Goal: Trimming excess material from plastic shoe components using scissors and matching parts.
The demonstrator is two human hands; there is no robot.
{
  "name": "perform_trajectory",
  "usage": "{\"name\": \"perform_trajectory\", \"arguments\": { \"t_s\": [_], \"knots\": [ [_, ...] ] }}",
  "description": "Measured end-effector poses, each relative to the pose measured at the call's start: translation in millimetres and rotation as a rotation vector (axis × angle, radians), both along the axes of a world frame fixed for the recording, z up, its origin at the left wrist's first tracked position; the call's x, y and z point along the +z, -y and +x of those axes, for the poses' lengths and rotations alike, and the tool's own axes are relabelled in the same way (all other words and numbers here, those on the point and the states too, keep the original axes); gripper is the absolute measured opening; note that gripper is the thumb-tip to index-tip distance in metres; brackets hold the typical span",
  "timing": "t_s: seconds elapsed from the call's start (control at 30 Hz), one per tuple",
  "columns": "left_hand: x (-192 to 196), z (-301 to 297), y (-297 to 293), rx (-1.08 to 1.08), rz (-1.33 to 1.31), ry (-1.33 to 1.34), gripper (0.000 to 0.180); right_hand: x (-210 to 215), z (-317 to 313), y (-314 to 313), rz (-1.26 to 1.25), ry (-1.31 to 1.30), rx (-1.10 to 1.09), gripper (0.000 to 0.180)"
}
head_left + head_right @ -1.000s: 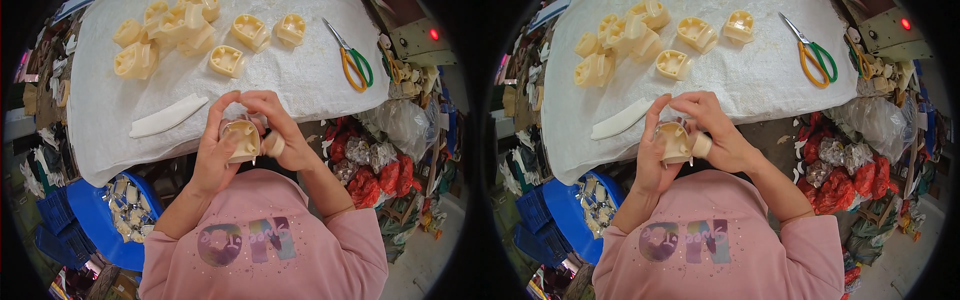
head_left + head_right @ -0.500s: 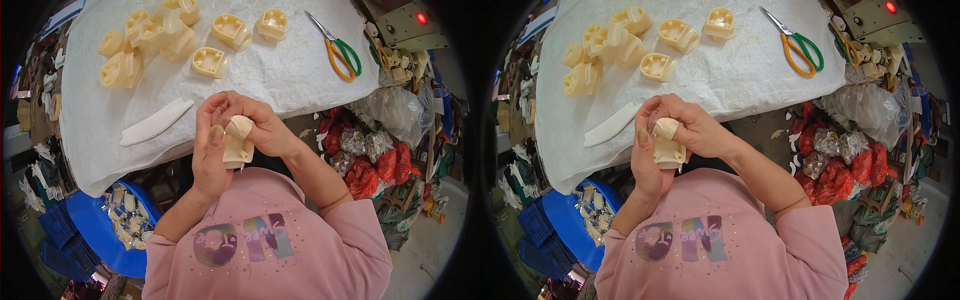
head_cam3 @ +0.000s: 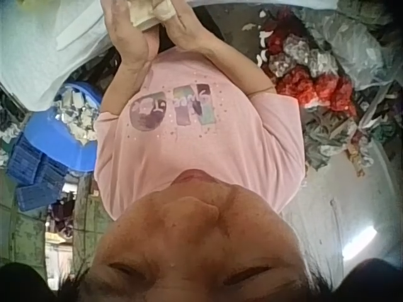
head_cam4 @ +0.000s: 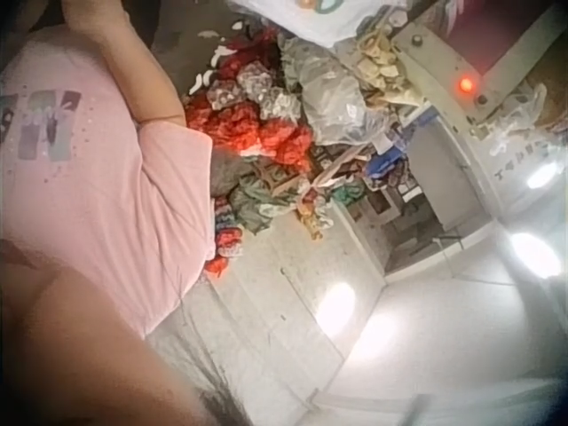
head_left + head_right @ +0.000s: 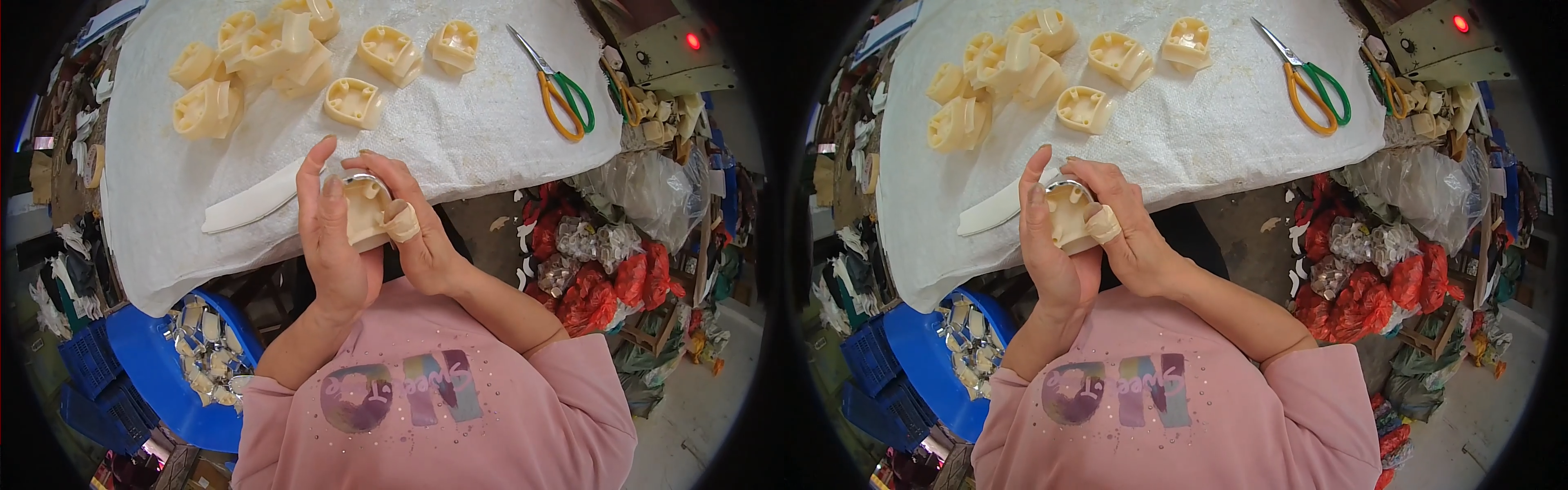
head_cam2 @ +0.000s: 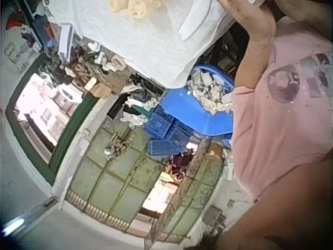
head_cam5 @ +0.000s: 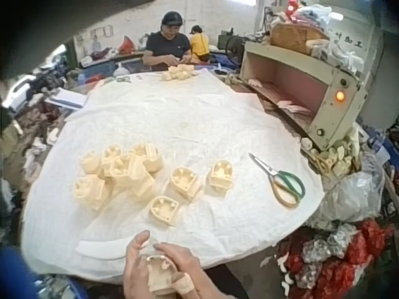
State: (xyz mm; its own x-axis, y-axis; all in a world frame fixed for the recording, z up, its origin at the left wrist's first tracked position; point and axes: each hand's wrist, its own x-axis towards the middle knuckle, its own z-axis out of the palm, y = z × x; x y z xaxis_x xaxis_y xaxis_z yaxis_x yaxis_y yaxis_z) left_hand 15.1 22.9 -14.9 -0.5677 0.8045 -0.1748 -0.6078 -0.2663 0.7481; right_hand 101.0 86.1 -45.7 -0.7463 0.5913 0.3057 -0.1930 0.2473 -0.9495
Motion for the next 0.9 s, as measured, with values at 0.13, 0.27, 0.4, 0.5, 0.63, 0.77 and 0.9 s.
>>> {"name": "perform_trajectory", "arguments": {
  "t_s": [0.13, 0.27, 0.4, 0.5, 0.63, 0.77, 0.9],
  "knots": [
    [-15, -4, -2, -0.032, 0.122, -0.062, 0.04, 5, 1, 3, -0.354, -0.075, 0.074, 0.049],
    [-7, -1, 1, -0.023, 0.121, 0.131, 0.033, 2, 4, -2, -0.438, -0.079, 0.142, 0.049],
    [-12, 2, 2, -0.012, 0.091, 0.073, 0.027, -6, 0, 2, -0.062, -0.146, 0.02, 0.04],
    [-16, 2, 3, -0.016, 0.049, 0.004, 0.024, -11, -4, 4, 0.047, -0.159, -0.061, 0.035],
    [-18, 3, 3, -0.012, 0.008, -0.043, 0.025, -14, -4, 1, 0.081, -0.162, -0.094, 0.034],
    [-13, -1, 0, -0.018, -0.029, 0.133, 0.04, -7, -3, -7, -0.145, -0.109, -0.014, 0.053],
    [-13, -13, 3, -0.15, 0.235, 0.381, 0.063, -7, 7, -20, -0.494, -0.084, 0.203, 0.05]
  ]
}}
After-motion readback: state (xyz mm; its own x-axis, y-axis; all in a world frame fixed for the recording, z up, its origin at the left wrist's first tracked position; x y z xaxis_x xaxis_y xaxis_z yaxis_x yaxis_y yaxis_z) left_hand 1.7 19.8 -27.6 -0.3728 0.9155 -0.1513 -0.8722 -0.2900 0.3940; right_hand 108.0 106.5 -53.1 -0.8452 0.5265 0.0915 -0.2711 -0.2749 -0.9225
